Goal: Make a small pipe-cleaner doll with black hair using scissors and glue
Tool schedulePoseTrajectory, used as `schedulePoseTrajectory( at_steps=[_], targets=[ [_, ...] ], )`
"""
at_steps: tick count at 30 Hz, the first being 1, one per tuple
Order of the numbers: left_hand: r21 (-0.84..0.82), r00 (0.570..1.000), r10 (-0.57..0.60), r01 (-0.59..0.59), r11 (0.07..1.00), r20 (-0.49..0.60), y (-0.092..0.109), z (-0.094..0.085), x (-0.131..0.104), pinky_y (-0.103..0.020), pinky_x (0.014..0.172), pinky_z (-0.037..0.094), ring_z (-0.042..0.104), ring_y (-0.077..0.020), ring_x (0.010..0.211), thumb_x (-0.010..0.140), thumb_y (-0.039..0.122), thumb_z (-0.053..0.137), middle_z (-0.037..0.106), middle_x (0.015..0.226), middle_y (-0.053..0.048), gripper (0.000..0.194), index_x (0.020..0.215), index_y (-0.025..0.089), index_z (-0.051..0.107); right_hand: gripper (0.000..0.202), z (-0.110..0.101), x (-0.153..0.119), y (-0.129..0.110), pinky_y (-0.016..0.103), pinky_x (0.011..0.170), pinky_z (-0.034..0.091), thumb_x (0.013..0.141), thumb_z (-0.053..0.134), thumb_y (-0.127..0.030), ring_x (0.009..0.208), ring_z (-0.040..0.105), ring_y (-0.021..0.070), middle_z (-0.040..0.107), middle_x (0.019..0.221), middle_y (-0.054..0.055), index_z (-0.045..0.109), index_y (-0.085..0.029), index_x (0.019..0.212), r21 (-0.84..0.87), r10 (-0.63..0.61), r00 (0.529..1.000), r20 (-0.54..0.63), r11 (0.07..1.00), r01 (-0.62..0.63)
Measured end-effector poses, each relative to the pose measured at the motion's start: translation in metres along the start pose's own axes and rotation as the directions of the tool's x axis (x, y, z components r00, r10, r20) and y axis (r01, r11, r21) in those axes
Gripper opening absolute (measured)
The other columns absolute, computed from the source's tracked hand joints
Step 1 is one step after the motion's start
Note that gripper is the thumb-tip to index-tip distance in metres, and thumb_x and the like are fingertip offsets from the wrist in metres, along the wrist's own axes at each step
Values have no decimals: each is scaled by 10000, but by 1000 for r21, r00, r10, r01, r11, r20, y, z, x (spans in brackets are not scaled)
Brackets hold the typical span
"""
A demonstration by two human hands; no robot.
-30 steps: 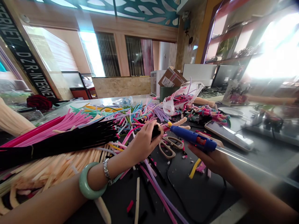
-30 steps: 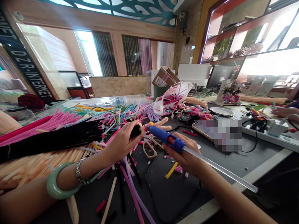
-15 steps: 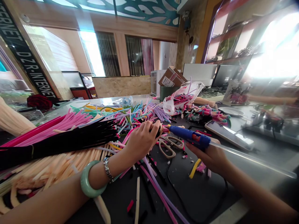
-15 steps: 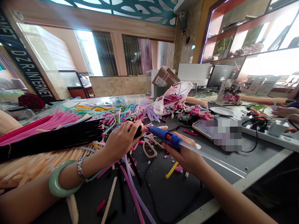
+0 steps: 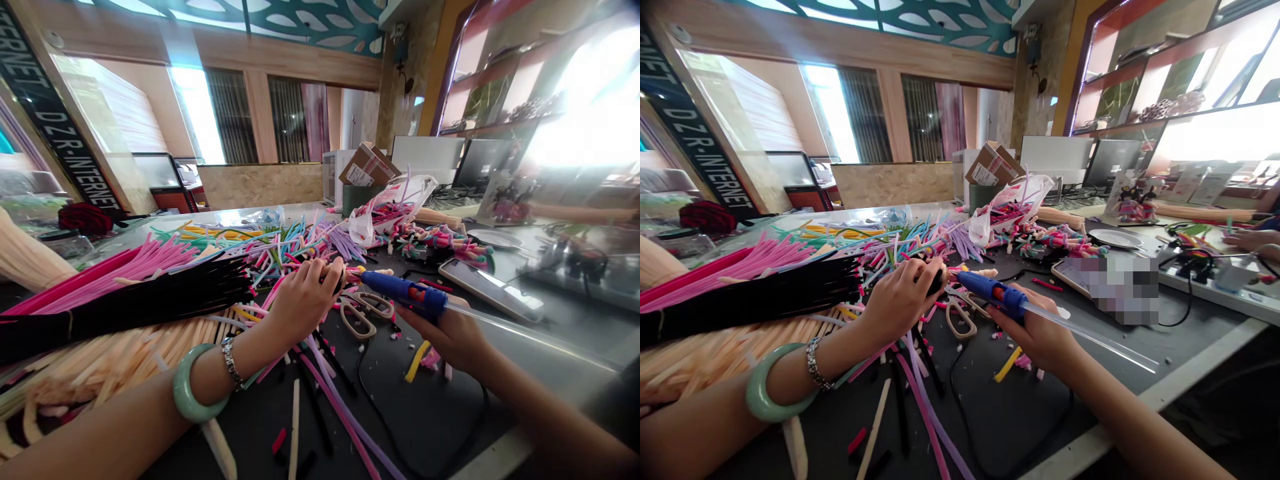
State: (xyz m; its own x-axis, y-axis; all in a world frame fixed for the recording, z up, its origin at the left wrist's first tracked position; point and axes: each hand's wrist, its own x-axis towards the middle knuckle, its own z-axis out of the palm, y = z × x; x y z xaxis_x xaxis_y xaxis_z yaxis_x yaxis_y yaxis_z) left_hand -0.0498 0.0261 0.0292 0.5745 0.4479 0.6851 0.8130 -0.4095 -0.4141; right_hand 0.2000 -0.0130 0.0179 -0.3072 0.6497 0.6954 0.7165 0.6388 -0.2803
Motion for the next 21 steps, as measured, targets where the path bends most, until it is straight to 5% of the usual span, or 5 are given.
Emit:
schedulePoseTrajectory(
  at_steps=[13,21],
  targets=[
    [-13,997,-59,60,998,49,-1,1,0,-305,651,517,641,-240,888,953,382,474,615,984,-103,420,1307,156,466,323,2,0,2,265,501,321,917,503,-394,503,453,139,423,533,-36,433,-230,648,-29,-36,998,47,999,37],
    [-88,993,-85,92,992,79,-1,1,-1,-311,695,534,648,-249,931,963,396,439,624,1027,-120,458,1326,116,445,271,2,-1,4,263,539,363,919,508,-411,553,496,141,517,626,-15,490,-216,732,-35,-1,996,85,999,4]
  ],
)
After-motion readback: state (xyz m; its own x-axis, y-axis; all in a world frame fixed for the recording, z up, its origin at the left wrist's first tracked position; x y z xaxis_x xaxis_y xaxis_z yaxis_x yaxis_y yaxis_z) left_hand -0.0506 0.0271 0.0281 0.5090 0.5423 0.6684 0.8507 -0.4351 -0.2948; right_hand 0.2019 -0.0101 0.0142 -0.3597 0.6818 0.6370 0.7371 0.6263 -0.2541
